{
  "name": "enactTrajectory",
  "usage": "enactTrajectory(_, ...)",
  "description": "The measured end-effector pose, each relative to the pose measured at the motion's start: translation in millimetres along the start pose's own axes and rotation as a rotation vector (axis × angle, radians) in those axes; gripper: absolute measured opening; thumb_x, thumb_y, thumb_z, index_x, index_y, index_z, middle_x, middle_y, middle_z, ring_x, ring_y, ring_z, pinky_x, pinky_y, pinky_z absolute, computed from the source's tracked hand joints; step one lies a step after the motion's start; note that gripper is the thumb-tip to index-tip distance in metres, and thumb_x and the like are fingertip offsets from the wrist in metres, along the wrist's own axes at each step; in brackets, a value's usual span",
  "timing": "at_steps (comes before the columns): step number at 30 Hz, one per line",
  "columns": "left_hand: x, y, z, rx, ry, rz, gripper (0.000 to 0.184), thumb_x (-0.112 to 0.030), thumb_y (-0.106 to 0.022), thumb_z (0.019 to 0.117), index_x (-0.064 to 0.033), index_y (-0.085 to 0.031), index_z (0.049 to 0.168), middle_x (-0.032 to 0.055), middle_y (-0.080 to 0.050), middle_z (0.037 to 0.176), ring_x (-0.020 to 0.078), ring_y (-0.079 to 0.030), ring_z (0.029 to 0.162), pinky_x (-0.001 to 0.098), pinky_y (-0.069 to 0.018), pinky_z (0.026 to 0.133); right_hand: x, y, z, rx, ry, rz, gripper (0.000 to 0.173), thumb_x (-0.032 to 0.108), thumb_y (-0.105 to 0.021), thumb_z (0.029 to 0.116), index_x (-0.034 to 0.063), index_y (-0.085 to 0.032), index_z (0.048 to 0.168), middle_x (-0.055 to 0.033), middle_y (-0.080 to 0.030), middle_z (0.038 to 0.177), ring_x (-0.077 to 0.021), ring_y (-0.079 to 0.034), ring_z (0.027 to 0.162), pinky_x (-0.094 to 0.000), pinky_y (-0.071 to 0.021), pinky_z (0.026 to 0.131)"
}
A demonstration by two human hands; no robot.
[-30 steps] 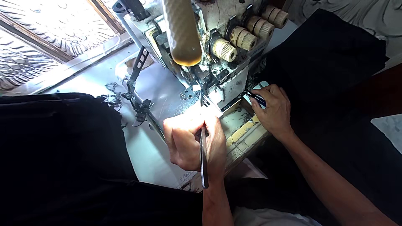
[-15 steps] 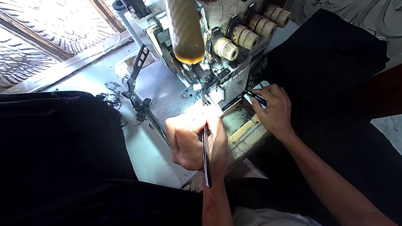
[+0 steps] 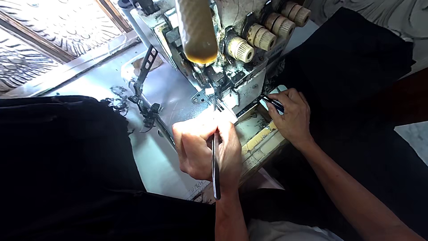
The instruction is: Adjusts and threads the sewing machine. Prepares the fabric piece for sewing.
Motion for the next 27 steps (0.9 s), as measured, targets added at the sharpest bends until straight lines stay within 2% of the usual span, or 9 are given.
enactTrajectory(9, -1.7, 0.9, 0.5, 0.001, 0.032, 0.051, 0.014, -0.002, -0.068, 0.0854, -0.0035, -0.057, 0.077, 0.0019, -0.058, 0.079, 0.0071, -0.063, 0.078, 0.0204, -0.0553, 0.067, 0.5, 0.1, 0.0, -0.005, 0.006, -0.007, 0.029, 0.025, -0.064, 0.1006, 0.0061, -0.072, 0.121, -0.0182, -0.064, 0.110, -0.0358, -0.061, 0.097, -0.0485, -0.0503, 0.080)
enactTrajectory(20, -1.2, 3.8, 4.5, 0.047, 0.096, -0.021, 0.010, -0.001, -0.068, 0.0875, -0.0044, -0.059, 0.084, 0.0001, -0.061, 0.084, 0.0071, -0.067, 0.080, 0.0228, -0.0598, 0.069, 1.0, 0.2, -0.9, -0.002, 0.006, -0.003, 0.029, 0.025, -0.063, 0.1012, 0.0061, -0.072, 0.121, -0.0174, -0.063, 0.110, -0.0349, -0.061, 0.097, -0.0477, -0.0502, 0.080)
enactTrajectory(27, 2.2, 6.5, 8.3, 0.058, 0.117, -0.043, 0.012, 0.002, -0.068, 0.0865, -0.0055, -0.059, 0.088, -0.0010, -0.063, 0.085, 0.0068, -0.067, 0.081, 0.0228, -0.0583, 0.069, 2.1, 0.3, -0.6, -0.002, 0.006, -0.005, 0.028, 0.022, -0.065, 0.1000, 0.0046, -0.072, 0.120, -0.0185, -0.063, 0.111, -0.0365, -0.061, 0.098, -0.0492, -0.0516, 0.081)
Point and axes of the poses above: each hand's wrist, its own z-axis towards the middle knuckle, its own y-axis out of the back of the hand, x = y × z, the point moved 1 cm from there along z, towards the middle knuckle
